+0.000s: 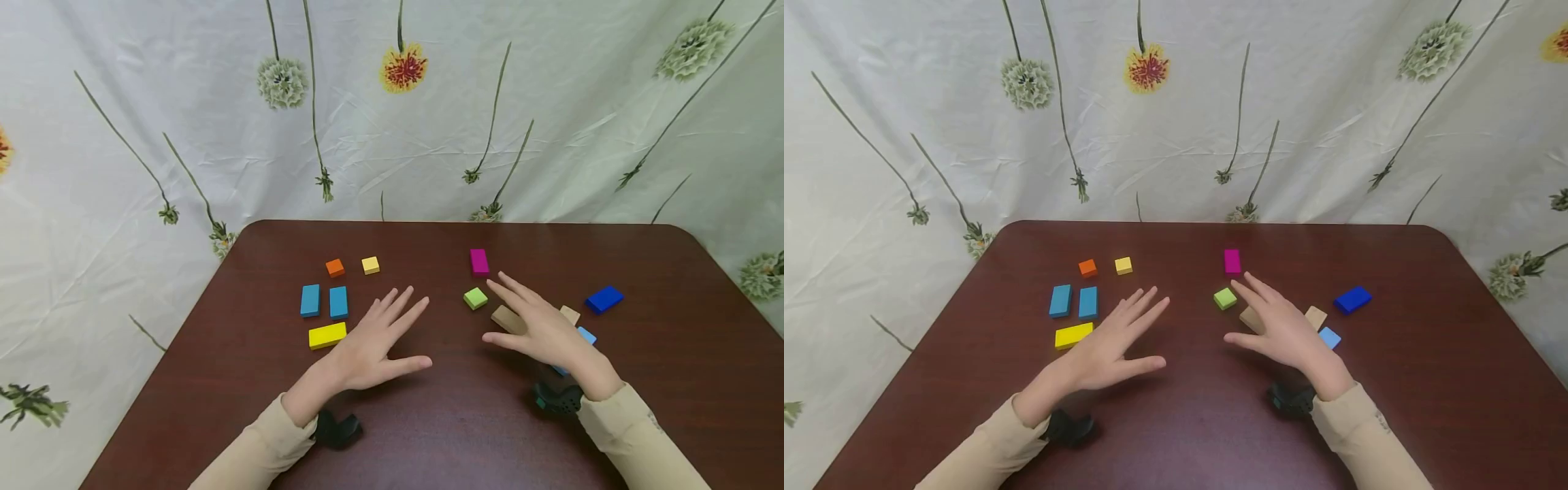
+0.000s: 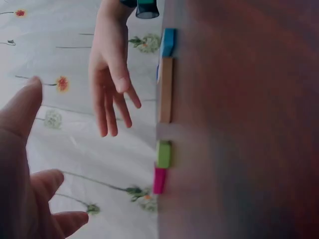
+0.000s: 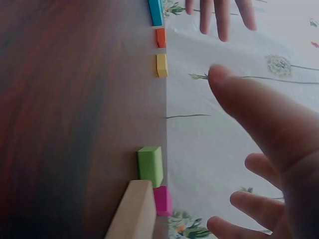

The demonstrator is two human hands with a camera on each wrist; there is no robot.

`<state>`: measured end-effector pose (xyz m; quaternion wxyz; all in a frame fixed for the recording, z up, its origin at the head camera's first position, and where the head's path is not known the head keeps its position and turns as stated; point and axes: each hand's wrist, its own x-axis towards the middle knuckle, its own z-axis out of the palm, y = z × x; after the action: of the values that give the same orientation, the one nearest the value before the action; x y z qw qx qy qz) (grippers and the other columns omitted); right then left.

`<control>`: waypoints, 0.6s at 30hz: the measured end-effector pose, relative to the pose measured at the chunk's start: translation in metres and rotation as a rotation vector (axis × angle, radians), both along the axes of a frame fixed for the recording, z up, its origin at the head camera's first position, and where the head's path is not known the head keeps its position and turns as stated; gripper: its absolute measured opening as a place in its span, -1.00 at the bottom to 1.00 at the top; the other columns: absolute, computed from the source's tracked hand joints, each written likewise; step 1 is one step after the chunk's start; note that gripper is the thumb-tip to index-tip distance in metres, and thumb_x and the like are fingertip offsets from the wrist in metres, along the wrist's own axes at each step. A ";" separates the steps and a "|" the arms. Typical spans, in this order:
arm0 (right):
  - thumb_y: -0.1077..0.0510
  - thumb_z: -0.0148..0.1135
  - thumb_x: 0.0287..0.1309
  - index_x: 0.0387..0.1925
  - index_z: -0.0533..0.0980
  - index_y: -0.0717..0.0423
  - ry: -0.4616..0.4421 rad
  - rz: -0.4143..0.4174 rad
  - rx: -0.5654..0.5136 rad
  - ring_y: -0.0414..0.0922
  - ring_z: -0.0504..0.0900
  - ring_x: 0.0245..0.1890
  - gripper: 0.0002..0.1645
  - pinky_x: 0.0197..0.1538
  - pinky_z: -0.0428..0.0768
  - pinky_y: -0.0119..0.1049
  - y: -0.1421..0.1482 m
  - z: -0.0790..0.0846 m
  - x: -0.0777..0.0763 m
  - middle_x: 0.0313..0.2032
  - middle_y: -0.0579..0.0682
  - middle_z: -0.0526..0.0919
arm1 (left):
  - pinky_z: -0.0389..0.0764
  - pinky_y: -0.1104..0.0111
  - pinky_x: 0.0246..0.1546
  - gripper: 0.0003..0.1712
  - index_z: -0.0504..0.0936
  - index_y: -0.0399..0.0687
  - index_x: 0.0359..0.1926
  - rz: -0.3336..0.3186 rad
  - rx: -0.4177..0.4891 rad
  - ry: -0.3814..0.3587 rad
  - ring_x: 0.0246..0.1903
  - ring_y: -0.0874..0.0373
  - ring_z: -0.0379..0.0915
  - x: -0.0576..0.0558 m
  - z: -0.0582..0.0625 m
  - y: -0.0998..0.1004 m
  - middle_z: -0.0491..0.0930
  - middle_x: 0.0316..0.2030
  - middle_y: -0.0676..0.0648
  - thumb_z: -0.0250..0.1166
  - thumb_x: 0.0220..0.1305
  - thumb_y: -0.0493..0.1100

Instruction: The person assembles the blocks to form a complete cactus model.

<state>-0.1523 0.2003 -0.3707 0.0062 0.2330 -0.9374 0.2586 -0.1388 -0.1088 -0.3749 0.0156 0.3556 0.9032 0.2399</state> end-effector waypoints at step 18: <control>0.02 0.38 0.05 0.21 0.37 0.23 -0.013 -0.123 -0.260 0.07 0.52 -0.01 -0.27 -0.02 0.53 0.00 0.021 -0.027 0.004 0.11 0.15 0.46 | 0.34 0.15 0.19 -0.35 0.17 0.04 0.41 0.051 0.596 -0.282 0.28 0.07 0.19 0.020 -0.036 -0.003 0.21 0.34 -0.08 0.14 0.36 -0.12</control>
<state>-0.1482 0.2209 -0.3976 0.0462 0.1708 -0.9086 0.3784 -0.1187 -0.1118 -0.4106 0.0296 0.2853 0.7907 0.5408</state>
